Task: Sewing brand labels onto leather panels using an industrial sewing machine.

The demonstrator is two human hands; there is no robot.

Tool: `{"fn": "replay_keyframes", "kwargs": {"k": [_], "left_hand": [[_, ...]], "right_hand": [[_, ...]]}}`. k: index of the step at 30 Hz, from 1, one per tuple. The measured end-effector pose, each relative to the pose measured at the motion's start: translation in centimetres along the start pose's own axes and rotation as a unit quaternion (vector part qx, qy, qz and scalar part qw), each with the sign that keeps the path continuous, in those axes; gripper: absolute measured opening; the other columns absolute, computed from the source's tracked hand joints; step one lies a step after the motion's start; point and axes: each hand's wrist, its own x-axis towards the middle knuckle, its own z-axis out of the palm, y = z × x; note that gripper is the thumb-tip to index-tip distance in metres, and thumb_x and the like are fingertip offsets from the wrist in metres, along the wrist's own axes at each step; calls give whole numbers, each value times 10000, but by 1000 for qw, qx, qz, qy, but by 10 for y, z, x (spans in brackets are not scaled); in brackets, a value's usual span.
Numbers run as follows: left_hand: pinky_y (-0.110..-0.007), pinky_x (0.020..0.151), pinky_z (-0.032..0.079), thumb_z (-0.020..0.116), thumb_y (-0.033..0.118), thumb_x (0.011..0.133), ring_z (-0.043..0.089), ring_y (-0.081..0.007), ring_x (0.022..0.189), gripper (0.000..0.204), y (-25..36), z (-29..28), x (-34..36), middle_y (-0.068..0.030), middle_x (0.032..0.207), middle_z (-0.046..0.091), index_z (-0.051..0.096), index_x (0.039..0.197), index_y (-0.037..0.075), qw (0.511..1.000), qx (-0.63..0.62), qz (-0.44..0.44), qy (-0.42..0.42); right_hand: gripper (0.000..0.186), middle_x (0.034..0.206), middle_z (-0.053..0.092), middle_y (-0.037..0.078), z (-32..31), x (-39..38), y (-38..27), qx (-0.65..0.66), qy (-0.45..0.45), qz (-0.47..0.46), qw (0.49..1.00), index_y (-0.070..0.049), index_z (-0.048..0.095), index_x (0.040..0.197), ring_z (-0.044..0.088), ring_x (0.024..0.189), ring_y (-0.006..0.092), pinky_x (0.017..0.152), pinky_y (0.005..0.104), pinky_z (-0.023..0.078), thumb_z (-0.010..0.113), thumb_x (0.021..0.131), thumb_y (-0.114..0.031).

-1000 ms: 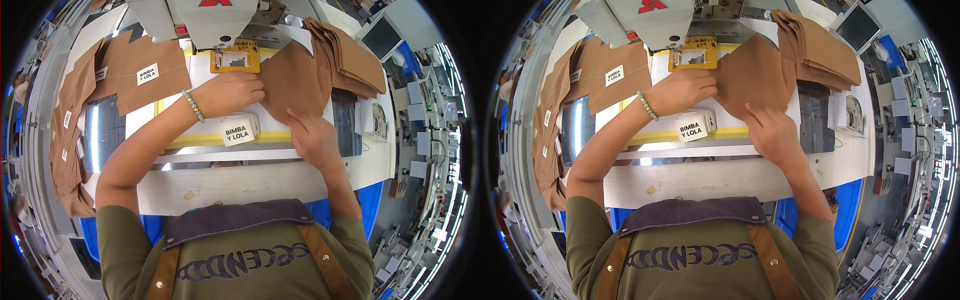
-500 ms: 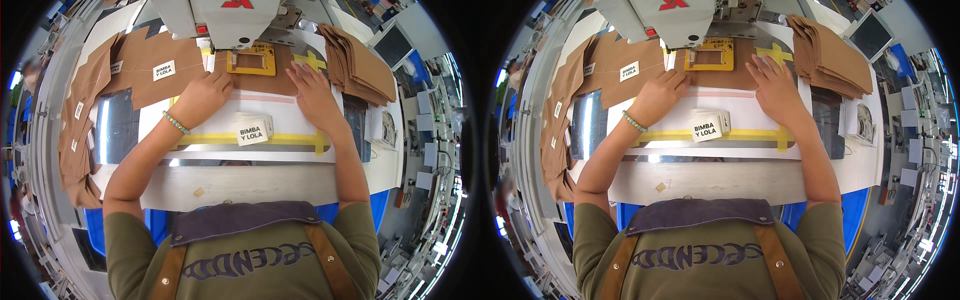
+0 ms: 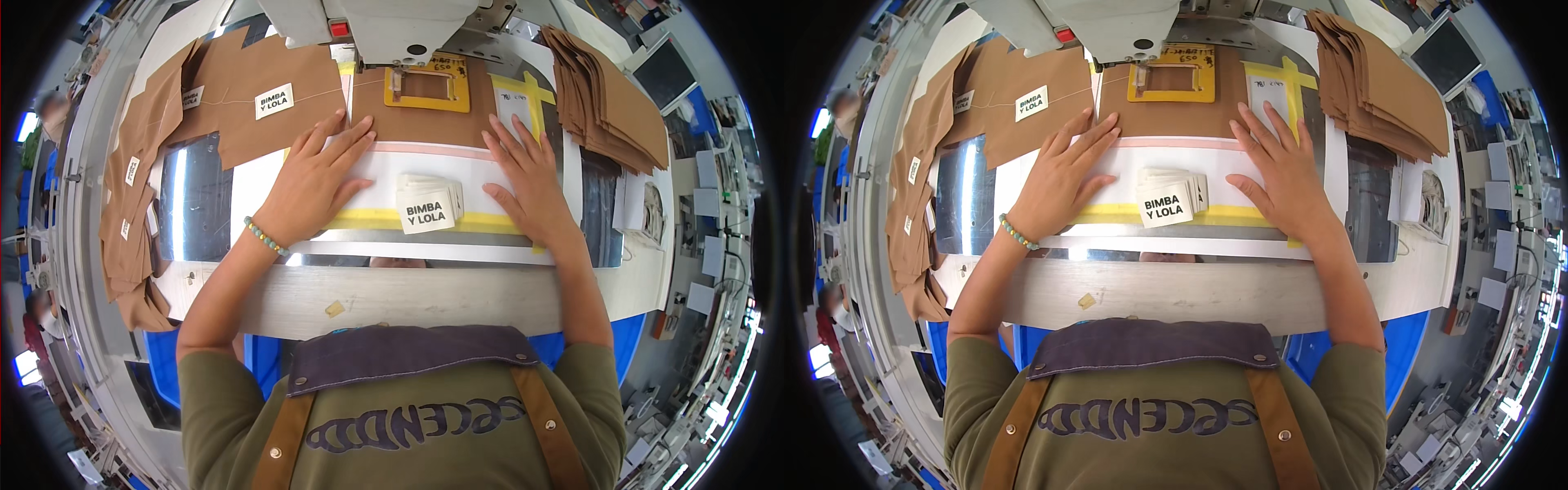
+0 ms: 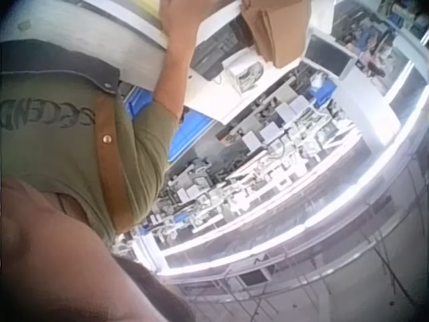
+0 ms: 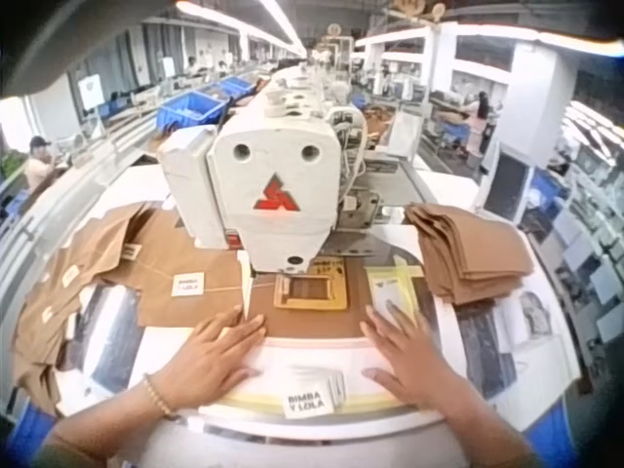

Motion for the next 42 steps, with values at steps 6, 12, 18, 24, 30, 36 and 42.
{"fn": "replay_keyframes", "kwargs": {"k": [6, 12, 18, 24, 30, 36, 42], "left_hand": [[-507, 1283, 353, 754, 315, 1006, 401, -376, 1611, 648, -2, 3, -7, -71, 1710, 519, 584, 1577, 61, 999, -18, -15, 28], [-502, 1240, 409, 772, 269, 994, 454, -363, 1581, 607, -4, 2, -7, -72, 1669, 568, 620, 1539, 50, 999, -17, -28, 42], [-493, 1213, 444, 788, 225, 979, 495, -363, 1547, 571, -1, 4, -6, -85, 1631, 601, 645, 1501, 43, 998, 21, -30, 54], [-511, 1260, 412, 797, 183, 955, 466, -395, 1564, 612, -3, -3, -5, -120, 1642, 579, 624, 1528, 60, 995, -42, -29, 85], [-524, 1281, 366, 781, 295, 985, 411, -382, 1591, 653, -4, 3, -4, -48, 1700, 530, 594, 1574, 85, 999, -29, -18, 20], [-521, 1273, 373, 771, 308, 995, 424, -389, 1581, 637, -4, 3, -6, -57, 1690, 541, 603, 1566, 80, 1000, -16, -7, 20], [-509, 1276, 369, 774, 234, 979, 408, -368, 1608, 638, -4, 1, -4, -71, 1696, 535, 595, 1568, 65, 999, -23, -6, 20]], "right_hand": [[717, 1803, 351, 72, -1, 1, -2, 0, -19, 1, 1000, -106, 449, 1686, 237, 1682, 361, 1358, 639, 132, 502, 1127, -553], [692, 1779, 402, 63, -1, 1, 2, 41, -1, -16, 999, -113, 464, 1677, 264, 1674, 359, 1357, 642, 135, 498, 1131, -537], [634, 1765, 423, 76, -2, 0, 3, 40, -11, -32, 999, -119, 493, 1659, 292, 1662, 364, 1355, 630, 146, 506, 1141, -484], [600, 1742, 449, 112, 5, 1, 22, 172, 116, -9, 978, -107, 492, 1661, 310, 1652, 382, 1336, 610, 223, 512, 1152, -424], [641, 1763, 432, 48, 4, -1, 11, 58, 42, -24, 997, -146, 514, 1652, 315, 1649, 367, 1344, 625, 213, 568, 1115, -491], [636, 1768, 424, 25, 3, -4, 10, 44, 13, -29, 998, -175, 518, 1652, 317, 1648, 357, 1350, 634, 205, 589, 1102, -486], [622, 1768, 424, 26, 2, -3, 10, 44, 19, -32, 998, -170, 523, 1645, 331, 1639, 362, 1350, 629, 211, 598, 1103, -465]]}}
